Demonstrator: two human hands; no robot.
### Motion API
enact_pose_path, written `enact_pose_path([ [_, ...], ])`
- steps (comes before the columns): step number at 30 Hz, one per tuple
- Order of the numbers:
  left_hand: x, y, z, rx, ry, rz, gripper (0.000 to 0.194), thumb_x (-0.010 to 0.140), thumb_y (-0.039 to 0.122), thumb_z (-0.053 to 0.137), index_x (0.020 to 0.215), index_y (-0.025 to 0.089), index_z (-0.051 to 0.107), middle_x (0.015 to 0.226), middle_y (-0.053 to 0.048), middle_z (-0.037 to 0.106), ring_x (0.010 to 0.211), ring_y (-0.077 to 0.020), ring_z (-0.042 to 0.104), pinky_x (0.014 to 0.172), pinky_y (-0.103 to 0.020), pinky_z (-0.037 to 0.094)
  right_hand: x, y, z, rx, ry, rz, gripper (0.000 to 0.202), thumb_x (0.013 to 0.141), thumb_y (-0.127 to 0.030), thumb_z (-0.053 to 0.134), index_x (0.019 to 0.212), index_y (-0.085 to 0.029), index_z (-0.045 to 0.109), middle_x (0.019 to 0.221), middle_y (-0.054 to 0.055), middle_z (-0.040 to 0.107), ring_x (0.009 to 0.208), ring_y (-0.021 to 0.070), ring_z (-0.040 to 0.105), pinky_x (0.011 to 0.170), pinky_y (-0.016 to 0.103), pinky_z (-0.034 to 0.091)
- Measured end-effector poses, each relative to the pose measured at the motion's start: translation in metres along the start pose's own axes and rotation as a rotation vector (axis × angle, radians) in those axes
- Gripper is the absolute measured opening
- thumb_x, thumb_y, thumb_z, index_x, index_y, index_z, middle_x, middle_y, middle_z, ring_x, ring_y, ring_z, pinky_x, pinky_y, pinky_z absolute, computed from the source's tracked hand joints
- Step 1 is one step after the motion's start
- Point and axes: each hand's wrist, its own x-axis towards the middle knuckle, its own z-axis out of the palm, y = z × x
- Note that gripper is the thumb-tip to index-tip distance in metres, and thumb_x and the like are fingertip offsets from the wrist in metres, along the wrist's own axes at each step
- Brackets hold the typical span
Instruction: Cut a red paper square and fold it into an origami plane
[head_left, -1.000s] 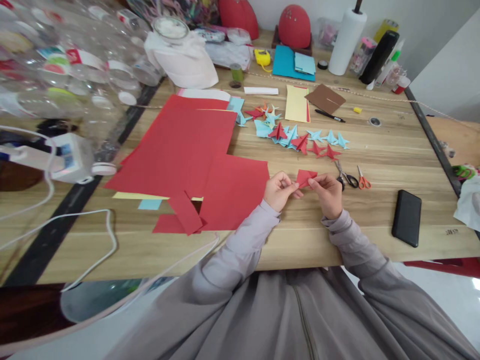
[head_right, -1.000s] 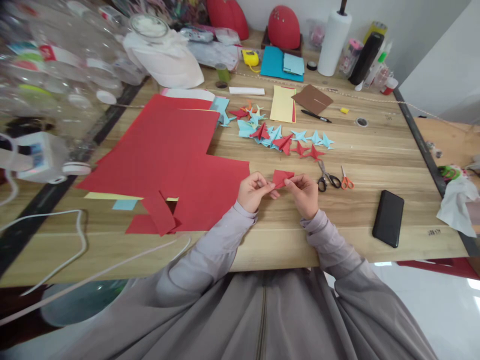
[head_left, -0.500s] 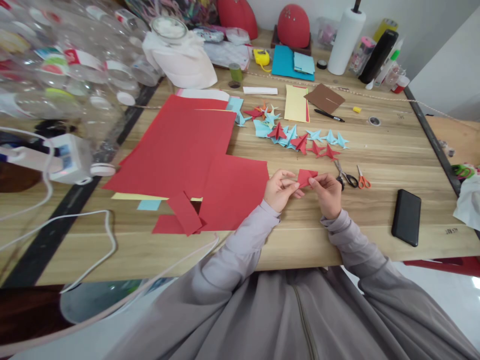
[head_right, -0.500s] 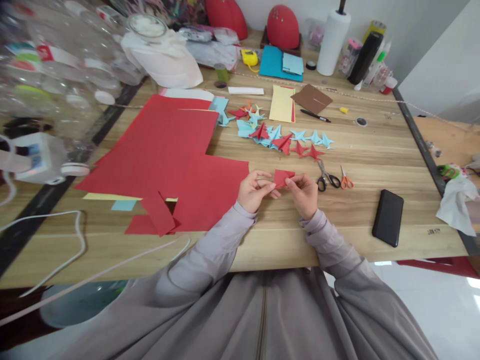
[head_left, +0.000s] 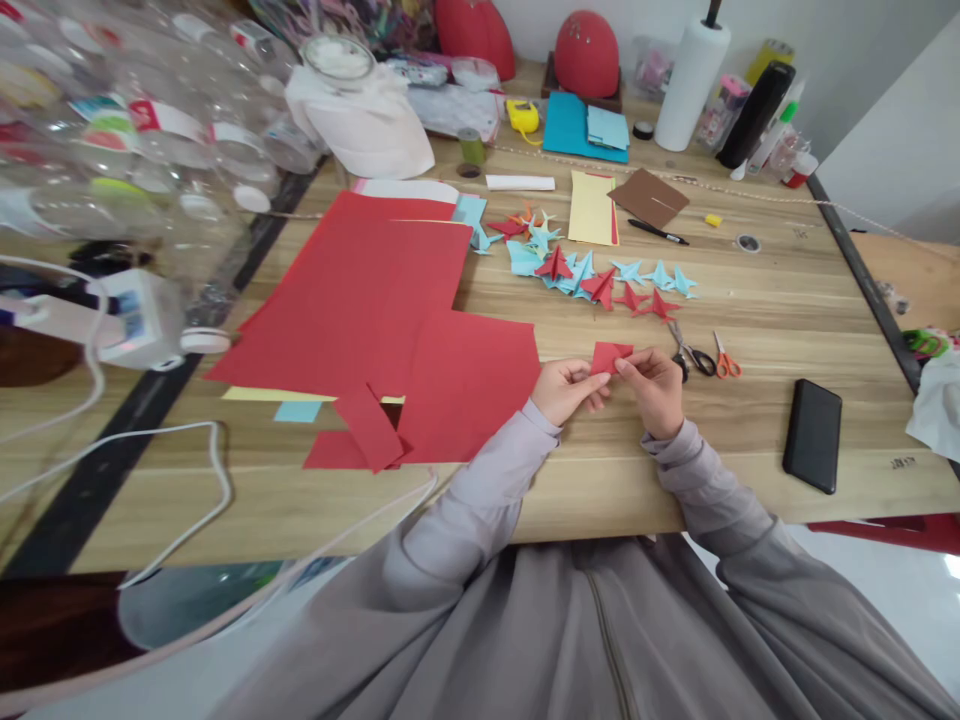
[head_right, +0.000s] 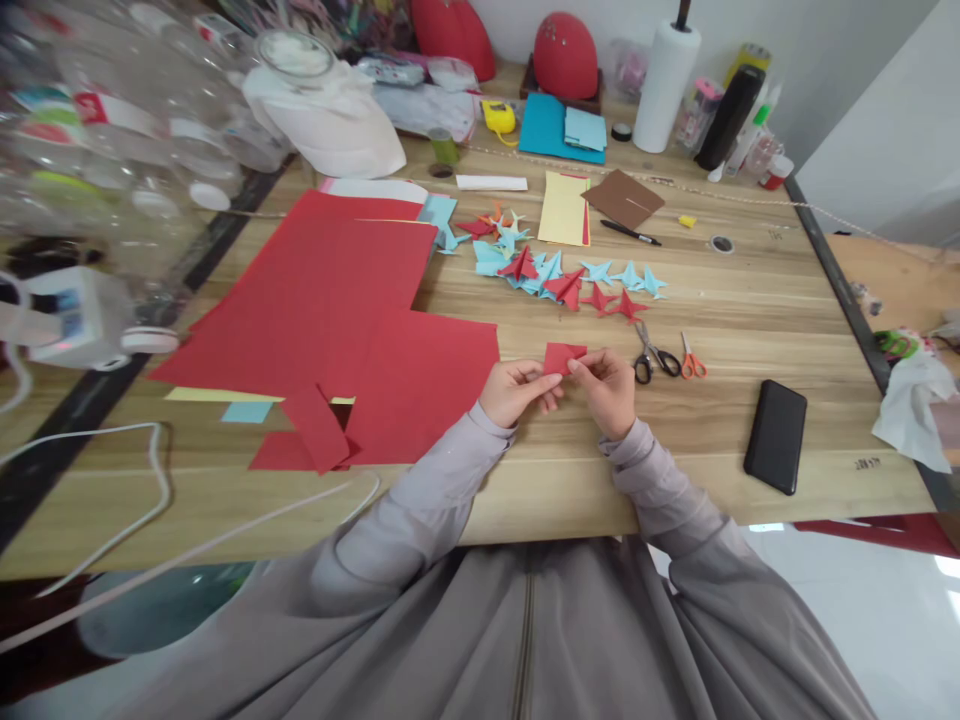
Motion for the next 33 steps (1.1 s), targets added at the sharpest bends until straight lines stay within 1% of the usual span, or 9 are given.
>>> enact_pose_path([
  [7,-0.0007,-0.001,0.0004,0.046,0.025,-0.014,0.039,0.063,0.045,0.077,0.06,0.01,0.059,0.056,-0.005,0.065,0.04,-0.0121,0.059,0.039,-0.023,0.047,0.0011,0.0011,-0.0004,0.009,0.02,-0.006,0.025,0.063,-0.038,0.078,0.064,-0.018,0.062,0.059,-0.001,0.064,0.053,0.0111,0.058,0.054,0.025,0.047],
  [11,-0.0002,-0.0024,0.0001,0.027,-0.002,-0.052,0.034,0.071,0.041,0.073,0.067,0.01,0.058,0.055,-0.004,0.065,0.042,-0.0131,0.06,0.039,-0.022,0.048,0.0017,0.0002,-0.0012,0.02,0.03,-0.002,0.024,0.063,-0.036,0.078,0.064,-0.018,0.062,0.057,-0.002,0.063,0.051,0.0102,0.057,0.053,0.025,0.046],
  [15,-0.0003,-0.0031,-0.0002,0.0,-0.044,-0.061,0.028,0.076,0.035,0.07,0.07,0.011,0.057,0.057,-0.004,0.066,0.045,-0.0139,0.063,0.043,-0.024,0.051,0.0019,-0.0009,-0.0021,-0.006,0.031,-0.004,0.024,0.064,-0.036,0.078,0.064,-0.018,0.061,0.056,-0.003,0.062,0.051,0.0102,0.056,0.054,0.025,0.046],
  [18,-0.0004,-0.0028,-0.0012,-0.042,-0.075,-0.064,0.024,0.075,0.031,0.07,0.072,0.01,0.057,0.06,-0.005,0.067,0.048,-0.0153,0.065,0.047,-0.026,0.053,0.0027,0.0002,-0.0032,-0.028,0.05,0.002,0.025,0.064,-0.037,0.078,0.064,-0.018,0.061,0.057,-0.002,0.063,0.051,0.0106,0.057,0.053,0.025,0.046],
  [20,0.0001,-0.0024,-0.0031,-0.083,-0.082,-0.088,0.02,0.073,0.026,0.069,0.073,0.01,0.058,0.061,-0.007,0.068,0.049,-0.0169,0.066,0.049,-0.028,0.054,0.0033,0.0014,-0.004,-0.036,0.055,0.0,0.025,0.064,-0.037,0.078,0.065,-0.018,0.061,0.057,-0.002,0.063,0.051,0.0109,0.057,0.053,0.025,0.045],
  [24,0.0022,-0.002,-0.0084,-0.176,-0.034,-0.109,0.012,0.067,0.019,0.062,0.072,0.009,0.058,0.059,-0.009,0.069,0.048,-0.0209,0.066,0.048,-0.031,0.053,0.0042,0.0018,-0.0045,-0.027,0.063,-0.005,0.026,0.064,-0.038,0.077,0.065,-0.018,0.06,0.057,-0.002,0.062,0.051,0.0104,0.056,0.053,0.025,0.044],
  [26,0.0026,-0.0016,-0.0094,-0.196,-0.015,-0.096,0.013,0.065,0.019,0.061,0.073,0.009,0.059,0.058,-0.009,0.069,0.048,-0.0216,0.066,0.047,-0.032,0.053,0.0036,0.0006,-0.0038,-0.021,0.058,-0.003,0.027,0.064,-0.038,0.078,0.064,-0.018,0.06,0.057,-0.002,0.062,0.051,0.0104,0.055,0.053,0.025,0.044],
  [29,0.0017,-0.0005,-0.0066,-0.155,-0.013,-0.102,0.017,0.066,0.024,0.067,0.07,0.009,0.06,0.059,-0.008,0.069,0.048,-0.0197,0.066,0.047,-0.029,0.053,0.0013,-0.0022,-0.0016,-0.012,0.017,0.002,0.027,0.063,-0.039,0.078,0.063,-0.018,0.061,0.057,-0.002,0.063,0.052,0.0111,0.056,0.053,0.026,0.045],
  [33,0.0,-0.0002,-0.0012,-0.097,-0.069,-0.155,0.031,0.062,0.033,0.078,0.072,0.008,0.063,0.059,-0.008,0.068,0.048,-0.0174,0.065,0.045,-0.026,0.053,-0.0026,-0.005,0.0012,0.017,-0.054,0.014,0.028,0.063,-0.04,0.079,0.062,-0.018,0.062,0.057,0.0,0.064,0.053,0.012,0.058,0.054,0.027,0.046],
])
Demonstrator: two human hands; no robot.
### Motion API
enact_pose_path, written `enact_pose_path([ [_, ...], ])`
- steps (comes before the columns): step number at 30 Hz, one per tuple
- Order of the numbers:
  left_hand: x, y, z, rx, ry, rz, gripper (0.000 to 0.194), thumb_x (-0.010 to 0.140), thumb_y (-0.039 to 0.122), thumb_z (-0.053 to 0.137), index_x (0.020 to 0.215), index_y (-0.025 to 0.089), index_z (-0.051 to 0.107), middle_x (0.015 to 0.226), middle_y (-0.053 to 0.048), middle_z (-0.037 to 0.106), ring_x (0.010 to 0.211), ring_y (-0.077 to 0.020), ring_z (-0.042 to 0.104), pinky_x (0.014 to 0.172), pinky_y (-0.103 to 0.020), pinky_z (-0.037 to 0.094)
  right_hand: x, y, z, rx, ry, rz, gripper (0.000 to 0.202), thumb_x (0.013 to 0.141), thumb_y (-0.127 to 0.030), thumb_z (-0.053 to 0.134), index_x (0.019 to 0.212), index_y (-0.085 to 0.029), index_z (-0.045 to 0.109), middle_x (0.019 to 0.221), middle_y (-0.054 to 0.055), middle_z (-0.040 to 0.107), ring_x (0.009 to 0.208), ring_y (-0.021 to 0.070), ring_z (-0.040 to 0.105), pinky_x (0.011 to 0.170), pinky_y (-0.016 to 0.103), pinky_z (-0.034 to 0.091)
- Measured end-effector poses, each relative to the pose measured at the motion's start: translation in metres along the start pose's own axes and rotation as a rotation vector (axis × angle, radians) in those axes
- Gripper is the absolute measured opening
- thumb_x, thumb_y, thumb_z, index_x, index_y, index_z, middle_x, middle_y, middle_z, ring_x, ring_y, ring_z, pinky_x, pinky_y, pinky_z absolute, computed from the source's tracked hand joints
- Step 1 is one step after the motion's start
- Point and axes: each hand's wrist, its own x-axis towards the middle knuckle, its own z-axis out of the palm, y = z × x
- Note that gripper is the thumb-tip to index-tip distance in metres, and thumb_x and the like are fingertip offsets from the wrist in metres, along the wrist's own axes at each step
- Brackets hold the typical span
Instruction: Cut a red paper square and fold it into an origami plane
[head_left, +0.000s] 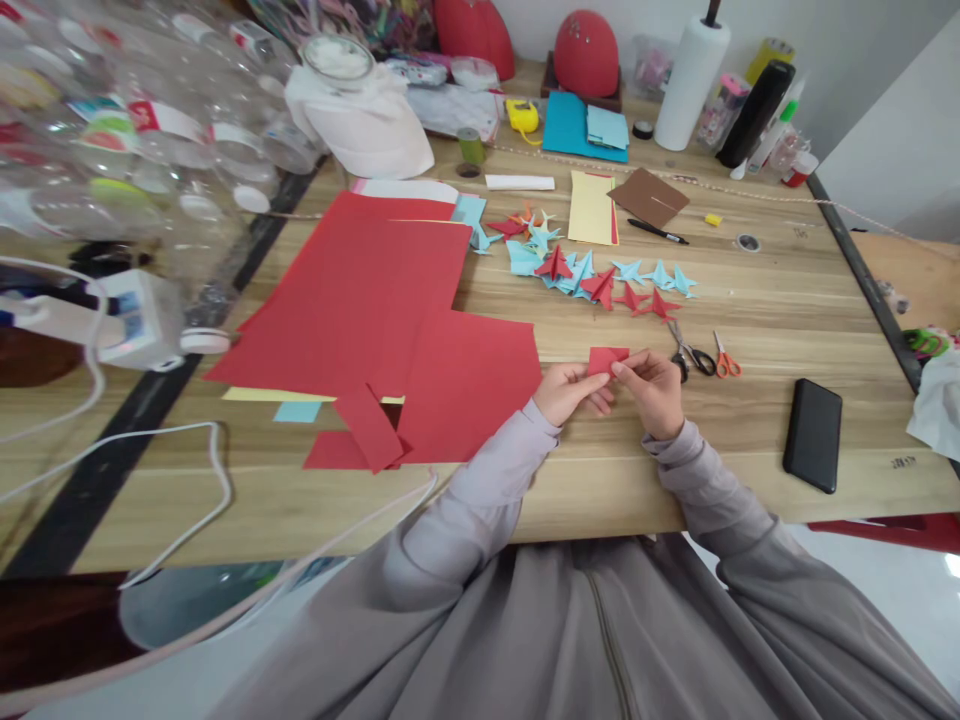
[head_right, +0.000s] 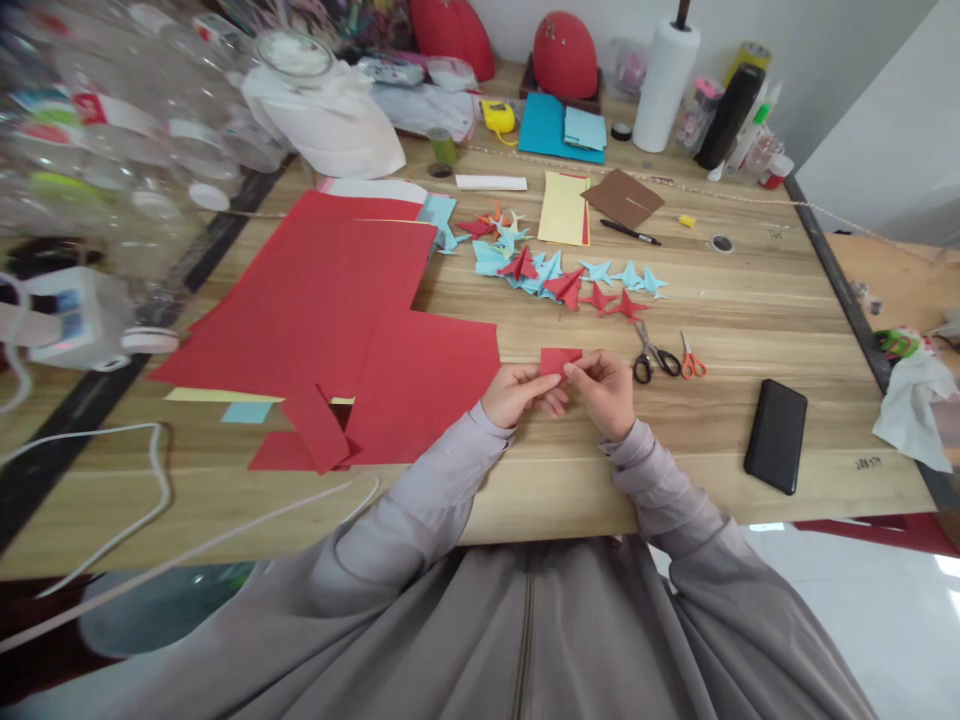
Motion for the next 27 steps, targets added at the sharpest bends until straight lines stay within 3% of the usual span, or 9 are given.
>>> enact_pose_path([
  [4,-0.0002,-0.0017,0.0004,0.003,-0.034,-0.009,0.04,0.06,0.042,0.08,0.073,0.008,0.063,0.058,-0.008,0.068,0.046,-0.0175,0.064,0.042,-0.026,0.052,-0.0011,-0.0002,0.0004,0.001,-0.038,0.024,0.03,0.062,-0.043,0.079,0.063,-0.019,0.062,0.058,0.0,0.065,0.054,0.0134,0.06,0.055,0.028,0.048],
  [17,-0.0017,-0.0007,0.0009,0.042,0.058,0.055,0.04,0.062,0.044,0.078,0.069,0.009,0.061,0.055,-0.007,0.066,0.041,-0.0161,0.061,0.04,-0.027,0.051,0.0005,0.0017,0.0032,0.111,-0.027,0.074,0.043,0.063,-0.052,0.075,0.086,-0.022,0.055,0.061,-0.005,0.064,0.053,0.011,0.059,0.056,0.026,0.049],
  [21,-0.0031,0.0004,0.0025,0.05,0.05,0.083,0.04,0.06,0.044,0.079,0.067,0.008,0.062,0.053,-0.007,0.066,0.04,-0.0158,0.061,0.038,-0.026,0.05,-0.0016,0.0048,0.0028,0.014,-0.157,0.058,0.035,0.067,-0.049,0.074,0.068,-0.019,0.057,0.058,-0.003,0.06,0.052,0.0091,0.052,0.052,0.024,0.042],
  [27,-0.0045,0.0,0.0035,0.07,0.045,0.092,0.038,0.062,0.042,0.078,0.066,0.008,0.063,0.053,-0.007,0.066,0.04,-0.0153,0.06,0.038,-0.025,0.051,-0.0036,0.0039,0.0025,-0.034,-0.156,0.043,0.039,0.07,-0.049,0.072,0.055,-0.019,0.053,0.05,-0.003,0.054,0.047,0.0089,0.045,0.048,0.025,0.037],
])
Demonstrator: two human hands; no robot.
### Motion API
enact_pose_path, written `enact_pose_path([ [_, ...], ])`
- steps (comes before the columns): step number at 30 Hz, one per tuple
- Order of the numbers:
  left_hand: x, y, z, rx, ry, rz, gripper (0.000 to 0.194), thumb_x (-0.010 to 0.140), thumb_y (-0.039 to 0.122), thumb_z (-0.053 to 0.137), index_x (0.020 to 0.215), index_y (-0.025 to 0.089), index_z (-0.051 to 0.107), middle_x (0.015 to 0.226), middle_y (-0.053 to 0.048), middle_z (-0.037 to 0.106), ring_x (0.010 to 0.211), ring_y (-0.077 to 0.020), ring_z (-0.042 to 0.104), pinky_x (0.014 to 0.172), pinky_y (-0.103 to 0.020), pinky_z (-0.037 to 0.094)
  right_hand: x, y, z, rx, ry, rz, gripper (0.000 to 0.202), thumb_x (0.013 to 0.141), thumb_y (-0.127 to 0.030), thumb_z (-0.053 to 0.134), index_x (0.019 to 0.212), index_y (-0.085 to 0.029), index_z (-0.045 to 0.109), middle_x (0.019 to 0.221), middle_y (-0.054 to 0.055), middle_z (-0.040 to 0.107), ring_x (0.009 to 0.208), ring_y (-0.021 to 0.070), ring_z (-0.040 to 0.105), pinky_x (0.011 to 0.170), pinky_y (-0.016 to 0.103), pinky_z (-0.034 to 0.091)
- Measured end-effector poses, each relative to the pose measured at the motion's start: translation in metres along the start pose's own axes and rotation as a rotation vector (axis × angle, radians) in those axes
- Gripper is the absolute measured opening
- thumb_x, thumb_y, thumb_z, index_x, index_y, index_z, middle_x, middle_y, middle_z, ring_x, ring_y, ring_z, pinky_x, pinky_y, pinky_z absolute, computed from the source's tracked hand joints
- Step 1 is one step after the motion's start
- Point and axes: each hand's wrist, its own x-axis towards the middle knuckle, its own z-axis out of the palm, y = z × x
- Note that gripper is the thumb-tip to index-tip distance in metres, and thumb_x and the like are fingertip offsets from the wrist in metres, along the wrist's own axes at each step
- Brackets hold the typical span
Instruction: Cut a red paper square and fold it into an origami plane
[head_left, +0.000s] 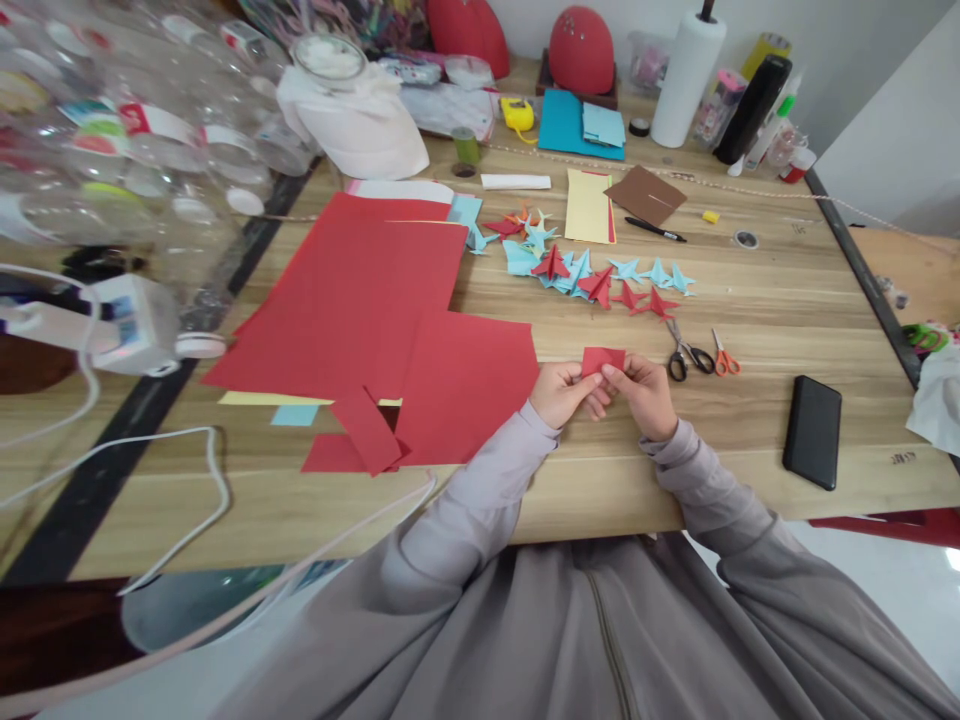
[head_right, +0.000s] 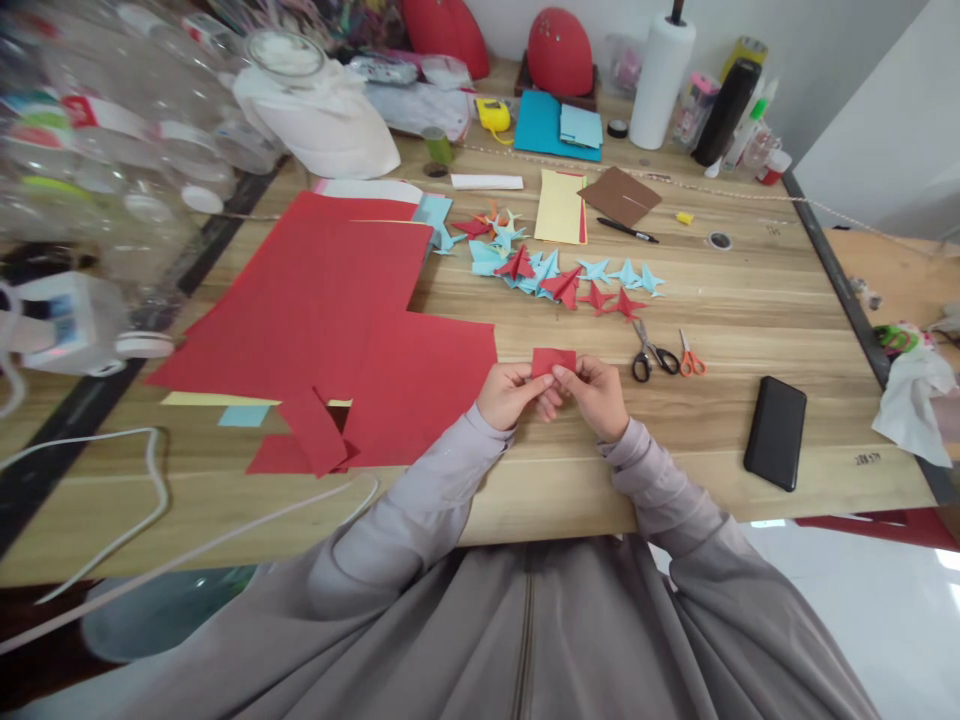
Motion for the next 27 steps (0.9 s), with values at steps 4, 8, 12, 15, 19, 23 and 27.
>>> enact_pose_path([
  [4,0.0001,-0.0006,-0.0008,0.018,-0.006,0.005,0.038,0.063,0.043,0.077,0.065,0.007,0.064,0.054,-0.008,0.066,0.04,-0.0154,0.06,0.038,-0.025,0.051,-0.0004,-0.0035,0.0,0.012,0.008,0.006,0.039,0.069,-0.051,0.072,0.054,-0.019,0.055,0.05,-0.002,0.057,0.048,0.0097,0.048,0.049,0.026,0.039],
  [8,0.0005,-0.002,-0.0018,0.029,-0.016,0.012,0.038,0.063,0.044,0.077,0.066,0.008,0.064,0.054,-0.008,0.066,0.04,-0.0156,0.06,0.038,-0.026,0.051,-0.0002,-0.004,-0.0006,0.032,0.009,0.013,0.04,0.068,-0.051,0.073,0.052,-0.019,0.055,0.049,-0.002,0.057,0.046,0.0096,0.048,0.048,0.025,0.039],
  [12,0.001,-0.0033,-0.0017,0.039,-0.02,0.024,0.037,0.064,0.044,0.076,0.067,0.009,0.065,0.055,-0.008,0.066,0.04,-0.0153,0.061,0.039,-0.026,0.052,0.0002,-0.0041,-0.0012,0.032,-0.003,0.012,0.043,0.067,-0.052,0.073,0.05,-0.019,0.053,0.047,-0.003,0.056,0.044,0.0086,0.046,0.046,0.024,0.038],
  [15,0.0013,-0.003,-0.0008,0.041,-0.001,0.06,0.036,0.061,0.042,0.079,0.067,0.009,0.066,0.056,-0.007,0.067,0.042,-0.0147,0.061,0.041,-0.026,0.053,0.0011,-0.0042,-0.0009,0.027,-0.015,0.016,0.043,0.066,-0.053,0.074,0.051,-0.019,0.051,0.045,-0.004,0.054,0.043,0.0079,0.044,0.045,0.024,0.036],
  [19,0.001,-0.0018,0.0004,0.035,0.023,0.086,0.039,0.057,0.043,0.081,0.066,0.009,0.065,0.057,-0.007,0.067,0.041,-0.0141,0.061,0.04,-0.025,0.052,0.0023,-0.0032,-0.0005,0.036,-0.05,0.037,0.044,0.066,-0.054,0.073,0.051,-0.019,0.05,0.045,-0.004,0.052,0.043,0.0078,0.043,0.045,0.024,0.034],
  [23,0.0008,-0.0016,0.0003,0.017,-0.035,0.047,0.042,0.058,0.046,0.08,0.065,0.009,0.063,0.053,-0.005,0.064,0.04,-0.0147,0.06,0.04,-0.026,0.052,0.0023,-0.0016,-0.0011,0.105,-0.084,0.058,0.042,0.071,-0.048,0.072,0.05,-0.018,0.05,0.044,-0.004,0.051,0.043,0.0071,0.043,0.046,0.023,0.034],
  [27,0.0026,-0.0021,-0.003,-0.03,-0.108,-0.008,0.044,0.058,0.048,0.08,0.068,0.009,0.063,0.054,-0.004,0.064,0.042,-0.0152,0.061,0.041,-0.026,0.052,0.0023,-0.0024,-0.0007,0.25,-0.125,0.181,0.042,0.069,-0.046,0.074,0.049,-0.017,0.052,0.044,-0.004,0.052,0.04,0.0066,0.043,0.044,0.023,0.032],
])
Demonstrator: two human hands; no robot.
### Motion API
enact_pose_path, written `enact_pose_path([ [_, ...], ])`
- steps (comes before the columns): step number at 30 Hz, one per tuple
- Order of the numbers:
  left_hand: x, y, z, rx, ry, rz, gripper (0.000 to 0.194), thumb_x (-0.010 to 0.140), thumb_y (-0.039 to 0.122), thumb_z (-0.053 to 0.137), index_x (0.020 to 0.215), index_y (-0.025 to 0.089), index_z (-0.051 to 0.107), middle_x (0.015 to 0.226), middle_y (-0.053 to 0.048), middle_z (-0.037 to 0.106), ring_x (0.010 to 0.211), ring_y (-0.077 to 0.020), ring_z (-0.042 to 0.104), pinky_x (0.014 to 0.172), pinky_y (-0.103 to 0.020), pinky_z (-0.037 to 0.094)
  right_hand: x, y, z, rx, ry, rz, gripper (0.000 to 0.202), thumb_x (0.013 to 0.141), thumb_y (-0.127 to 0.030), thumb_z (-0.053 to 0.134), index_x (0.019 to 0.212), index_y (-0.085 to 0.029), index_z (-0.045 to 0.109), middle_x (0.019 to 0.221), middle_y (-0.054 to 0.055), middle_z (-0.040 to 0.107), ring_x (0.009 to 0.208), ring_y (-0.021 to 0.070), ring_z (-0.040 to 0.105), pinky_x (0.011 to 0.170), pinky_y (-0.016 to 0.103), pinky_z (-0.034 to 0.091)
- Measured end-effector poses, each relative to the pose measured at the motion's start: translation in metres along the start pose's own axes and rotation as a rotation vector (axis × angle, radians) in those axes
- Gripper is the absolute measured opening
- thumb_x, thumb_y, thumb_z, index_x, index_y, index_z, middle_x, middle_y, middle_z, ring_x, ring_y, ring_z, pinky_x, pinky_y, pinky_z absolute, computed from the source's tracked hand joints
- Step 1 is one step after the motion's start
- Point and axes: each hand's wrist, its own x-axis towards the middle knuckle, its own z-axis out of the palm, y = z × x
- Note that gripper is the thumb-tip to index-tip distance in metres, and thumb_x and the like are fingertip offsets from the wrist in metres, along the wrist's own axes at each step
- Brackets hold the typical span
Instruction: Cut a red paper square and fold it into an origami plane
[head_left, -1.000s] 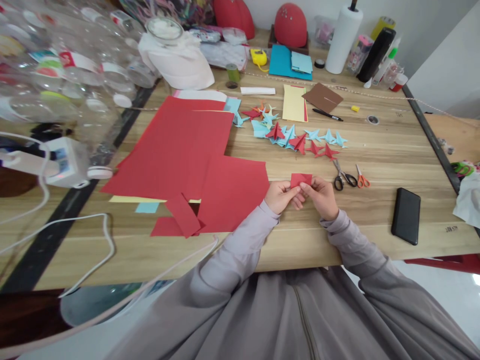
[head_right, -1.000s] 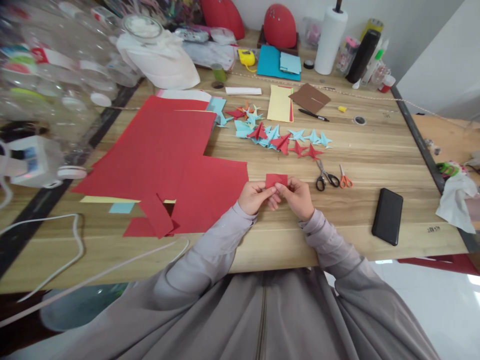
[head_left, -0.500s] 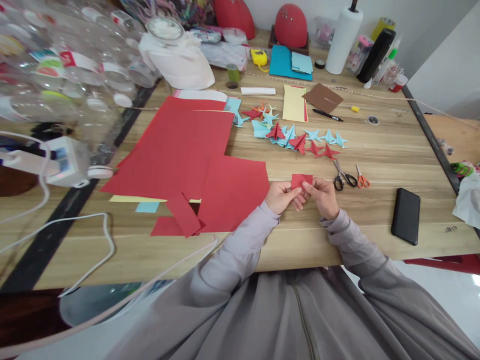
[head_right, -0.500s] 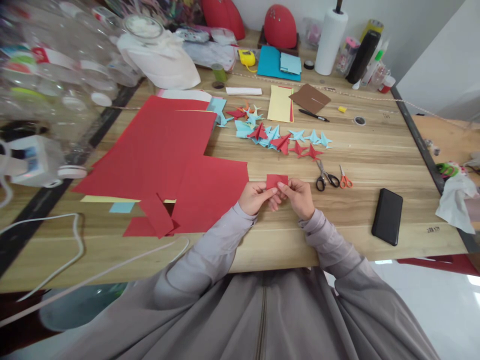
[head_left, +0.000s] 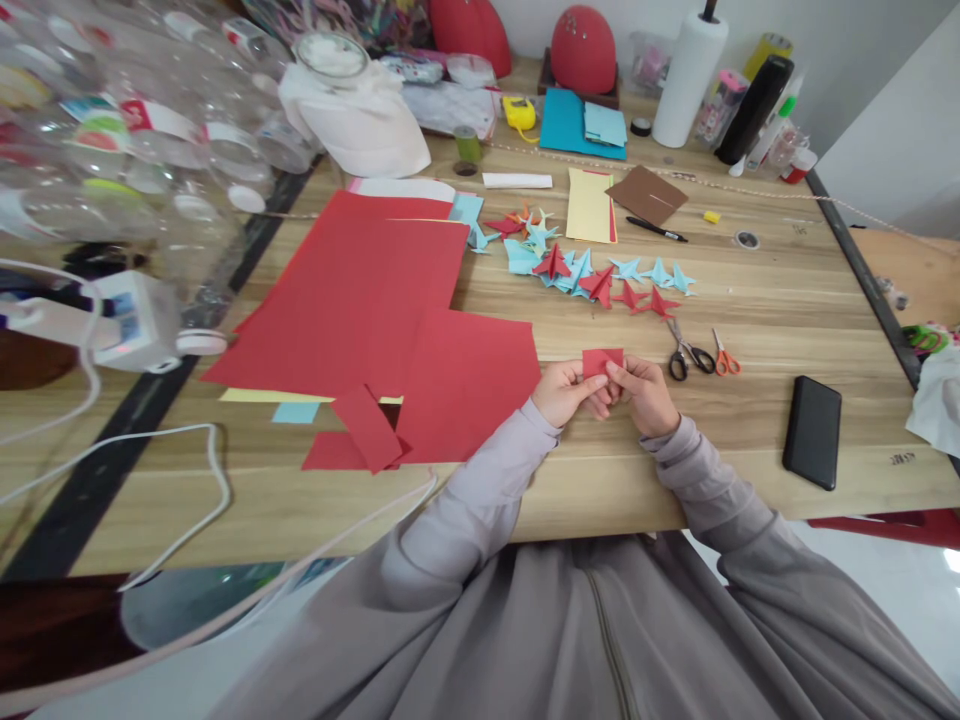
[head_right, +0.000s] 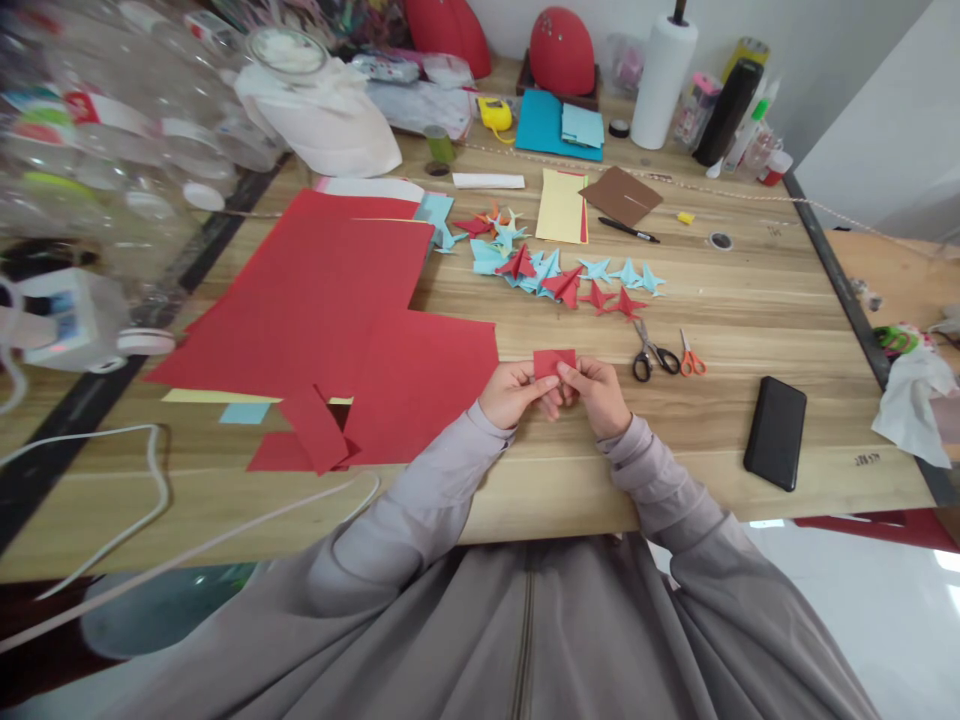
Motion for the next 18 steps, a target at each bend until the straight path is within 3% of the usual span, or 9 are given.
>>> enact_pose_path([
  [4,0.0014,-0.0007,-0.0041,-0.062,-0.045,-0.08,0.041,0.06,0.044,0.08,0.073,0.008,0.064,0.057,-0.005,0.066,0.045,-0.0166,0.064,0.043,-0.026,0.054,-0.0002,-0.0027,0.0019,0.108,0.001,0.12,0.041,0.065,-0.047,0.076,0.05,-0.016,0.054,0.043,-0.003,0.053,0.038,0.0069,0.044,0.04,0.022,0.031],
  [11,0.0027,0.0029,-0.0051,-0.183,-0.011,-0.272,0.018,0.081,0.023,0.063,0.074,0.007,0.061,0.055,-0.007,0.067,0.045,-0.0173,0.065,0.043,-0.024,0.053,0.001,-0.0043,0.0016,0.081,0.095,0.118,0.036,0.062,-0.042,0.077,0.049,-0.015,0.057,0.039,-0.003,0.053,0.033,0.0061,0.044,0.037,0.02,0.032],
  [18,0.0034,0.0067,-0.005,-0.224,0.039,-0.285,0.018,0.085,0.021,0.057,0.073,0.007,0.057,0.049,-0.008,0.065,0.036,-0.0186,0.061,0.036,-0.025,0.05,0.0026,-0.0034,0.0014,0.046,0.111,0.133,0.03,0.061,-0.04,0.074,0.05,-0.015,0.06,0.041,-0.001,0.057,0.031,0.0073,0.046,0.034,0.02,0.032],
])
